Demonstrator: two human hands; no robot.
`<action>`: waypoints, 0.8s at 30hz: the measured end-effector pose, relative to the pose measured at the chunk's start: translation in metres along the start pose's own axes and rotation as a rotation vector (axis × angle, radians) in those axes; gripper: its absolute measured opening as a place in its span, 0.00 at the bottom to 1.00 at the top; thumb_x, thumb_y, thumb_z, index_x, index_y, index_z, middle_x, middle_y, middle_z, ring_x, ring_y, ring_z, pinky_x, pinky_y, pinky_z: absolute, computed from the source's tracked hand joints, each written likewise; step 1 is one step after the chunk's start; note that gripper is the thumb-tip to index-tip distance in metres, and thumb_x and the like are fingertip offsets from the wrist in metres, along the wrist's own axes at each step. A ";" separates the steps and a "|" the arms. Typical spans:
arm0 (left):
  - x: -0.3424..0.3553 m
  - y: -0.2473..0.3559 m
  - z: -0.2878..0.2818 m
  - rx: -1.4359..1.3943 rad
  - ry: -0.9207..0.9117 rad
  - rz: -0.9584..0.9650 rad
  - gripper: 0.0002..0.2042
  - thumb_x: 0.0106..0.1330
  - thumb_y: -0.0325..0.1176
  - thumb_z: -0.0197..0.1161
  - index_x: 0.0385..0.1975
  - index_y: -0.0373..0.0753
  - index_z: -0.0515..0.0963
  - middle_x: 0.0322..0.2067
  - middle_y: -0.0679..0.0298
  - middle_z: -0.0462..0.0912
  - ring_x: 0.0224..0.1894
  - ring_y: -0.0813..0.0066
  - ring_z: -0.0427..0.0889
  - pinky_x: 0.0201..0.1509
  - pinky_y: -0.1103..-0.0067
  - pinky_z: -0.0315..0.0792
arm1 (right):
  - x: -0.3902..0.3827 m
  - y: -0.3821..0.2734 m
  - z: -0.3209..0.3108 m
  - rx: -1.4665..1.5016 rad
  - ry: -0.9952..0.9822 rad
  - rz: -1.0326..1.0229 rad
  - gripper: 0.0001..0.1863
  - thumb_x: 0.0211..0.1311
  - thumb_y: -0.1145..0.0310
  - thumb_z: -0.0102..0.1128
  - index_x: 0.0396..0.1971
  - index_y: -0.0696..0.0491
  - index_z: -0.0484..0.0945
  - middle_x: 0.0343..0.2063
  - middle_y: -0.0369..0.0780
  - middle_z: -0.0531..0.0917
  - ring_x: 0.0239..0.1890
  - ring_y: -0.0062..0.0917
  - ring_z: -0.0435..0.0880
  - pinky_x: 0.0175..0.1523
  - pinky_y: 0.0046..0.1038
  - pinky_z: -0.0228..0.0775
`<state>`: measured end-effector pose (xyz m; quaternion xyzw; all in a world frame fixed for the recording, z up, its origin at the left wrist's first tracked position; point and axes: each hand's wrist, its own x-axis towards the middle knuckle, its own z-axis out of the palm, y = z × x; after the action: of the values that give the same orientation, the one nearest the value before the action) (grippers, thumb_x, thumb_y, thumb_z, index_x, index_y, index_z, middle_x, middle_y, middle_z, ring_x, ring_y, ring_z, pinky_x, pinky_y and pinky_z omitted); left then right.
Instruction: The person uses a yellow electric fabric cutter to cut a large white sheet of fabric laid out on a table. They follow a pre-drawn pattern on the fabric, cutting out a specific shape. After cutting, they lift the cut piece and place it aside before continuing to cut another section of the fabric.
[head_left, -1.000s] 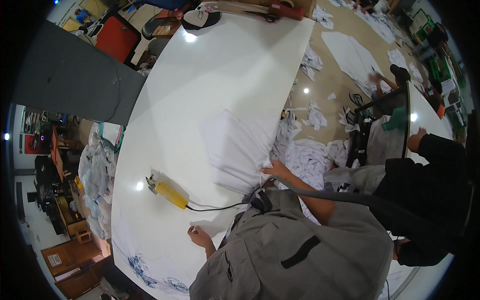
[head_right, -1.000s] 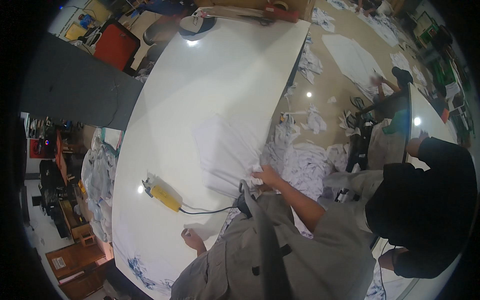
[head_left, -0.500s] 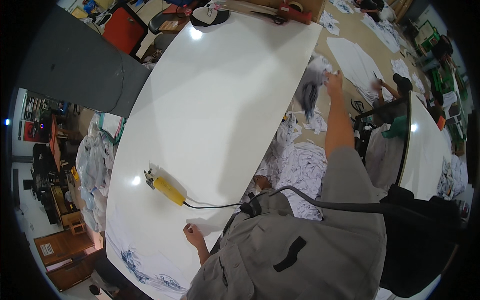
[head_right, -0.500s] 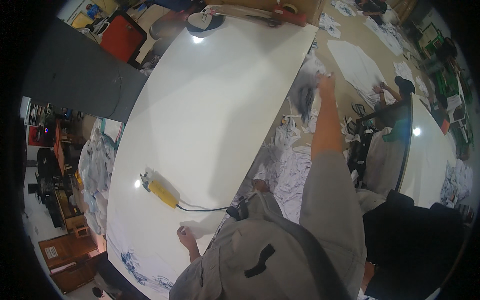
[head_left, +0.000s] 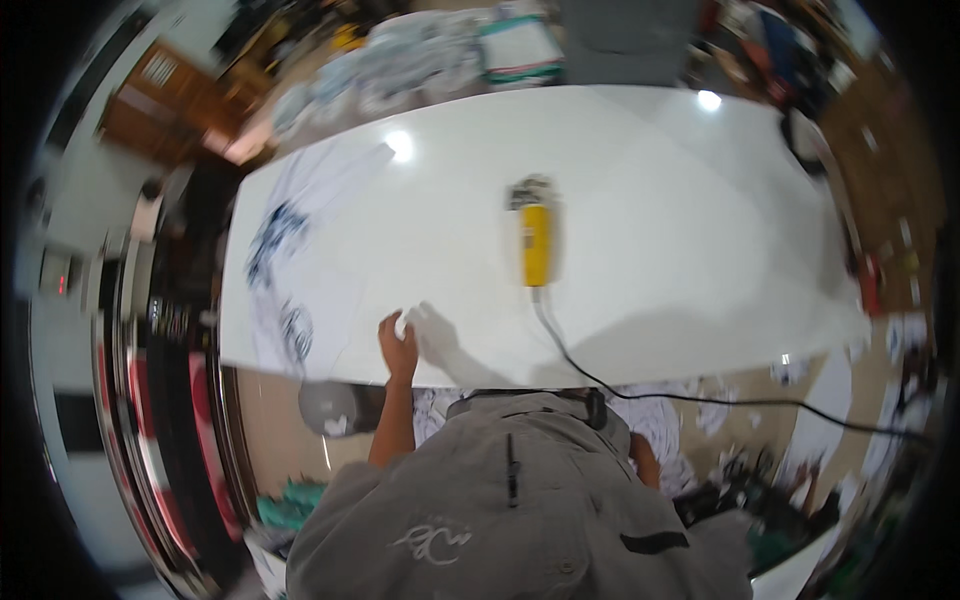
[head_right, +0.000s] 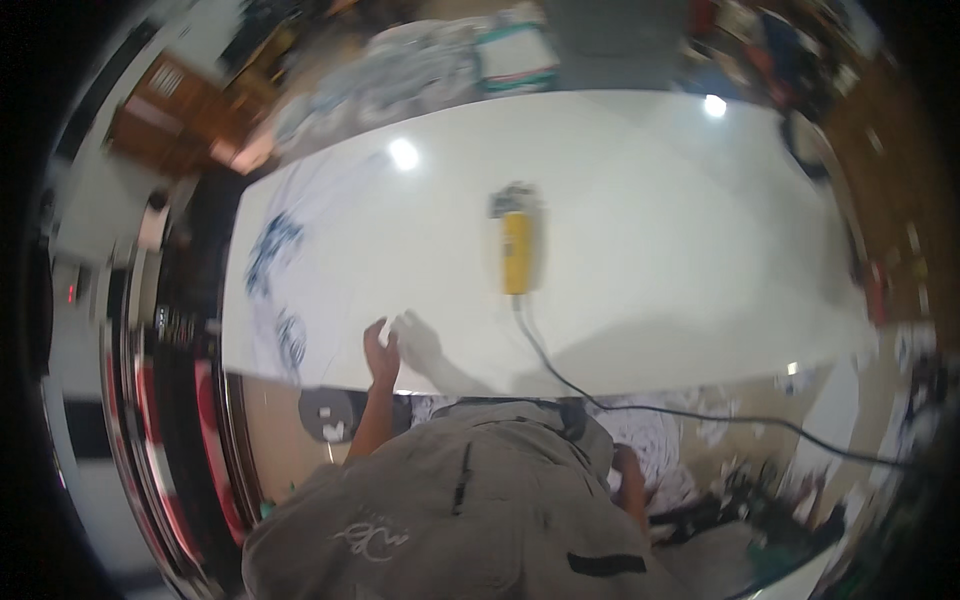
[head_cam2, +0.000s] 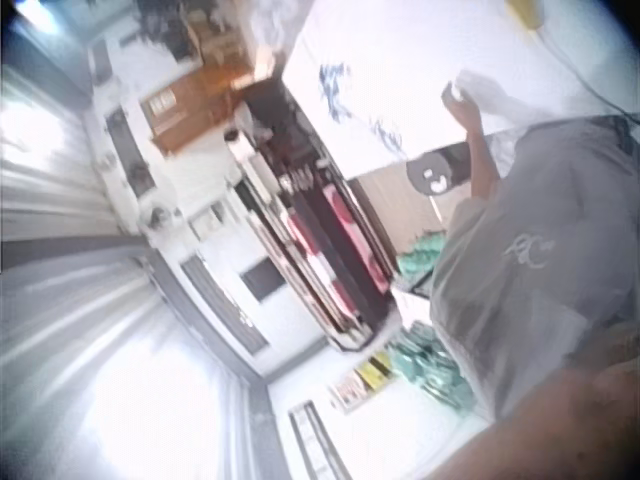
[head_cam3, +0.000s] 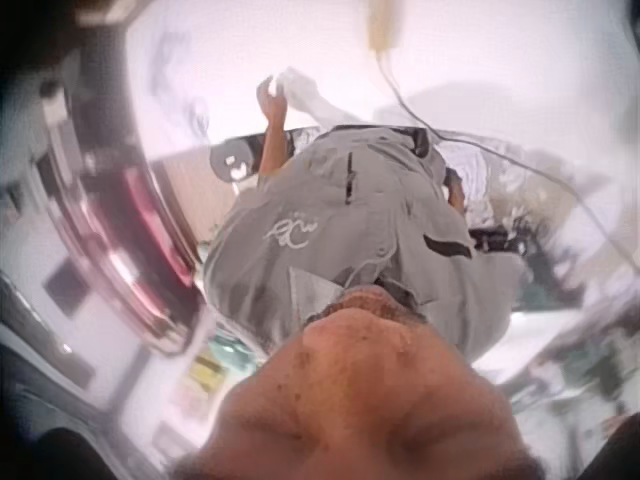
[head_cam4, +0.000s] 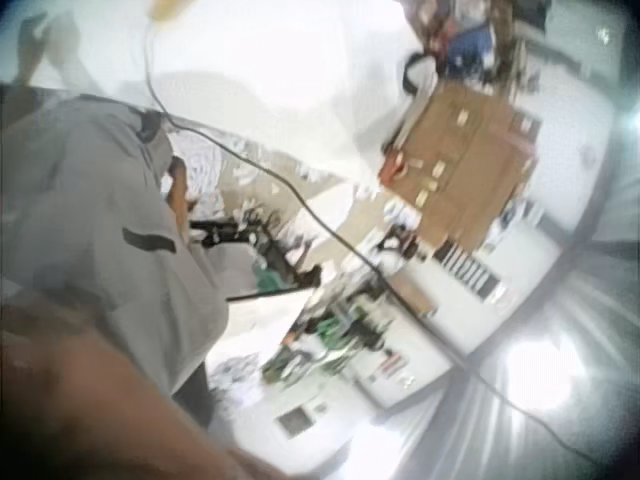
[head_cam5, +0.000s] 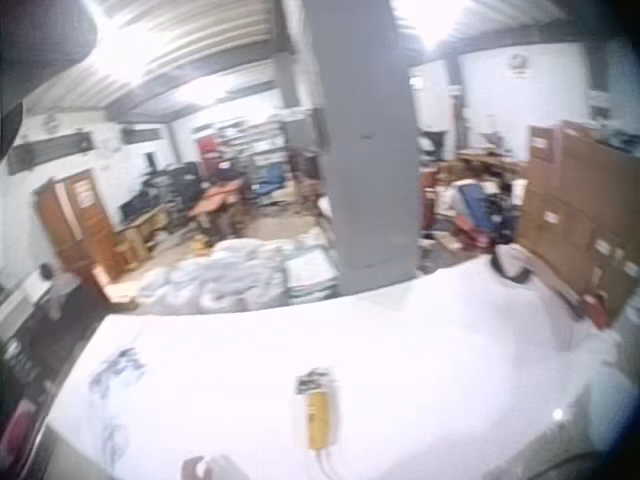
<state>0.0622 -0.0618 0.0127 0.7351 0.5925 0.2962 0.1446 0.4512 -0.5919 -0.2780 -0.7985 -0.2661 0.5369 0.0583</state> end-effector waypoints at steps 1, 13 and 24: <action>0.017 0.002 0.004 0.010 0.007 -0.036 0.20 0.67 0.27 0.66 0.59 0.33 0.78 0.58 0.47 0.79 0.63 0.47 0.75 0.70 0.61 0.69 | -0.028 -0.022 -0.001 0.113 0.016 0.064 0.22 0.66 0.67 0.61 0.59 0.53 0.84 0.57 0.50 0.86 0.62 0.47 0.83 0.67 0.41 0.74; 0.058 -0.126 0.010 0.538 -0.173 -0.240 0.37 0.79 0.57 0.46 0.80 0.40 0.55 0.82 0.52 0.47 0.83 0.43 0.43 0.78 0.36 0.42 | -0.154 -0.457 -0.125 0.021 0.000 -0.448 0.20 0.69 0.71 0.59 0.59 0.56 0.82 0.43 0.48 0.88 0.46 0.41 0.88 0.57 0.39 0.77; 0.092 -0.054 -0.042 0.059 -0.316 0.054 0.17 0.73 0.47 0.62 0.32 0.40 0.87 0.39 0.57 0.88 0.46 0.57 0.82 0.53 0.61 0.71 | 0.017 -0.556 -0.227 0.053 0.825 -0.083 0.47 0.61 0.49 0.75 0.72 0.58 0.63 0.63 0.54 0.73 0.65 0.49 0.75 0.65 0.47 0.71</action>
<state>0.0051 0.0343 0.0394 0.7920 0.5510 0.1629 0.2063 0.4557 -0.0667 0.0134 -0.9335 -0.2384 0.1760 0.2018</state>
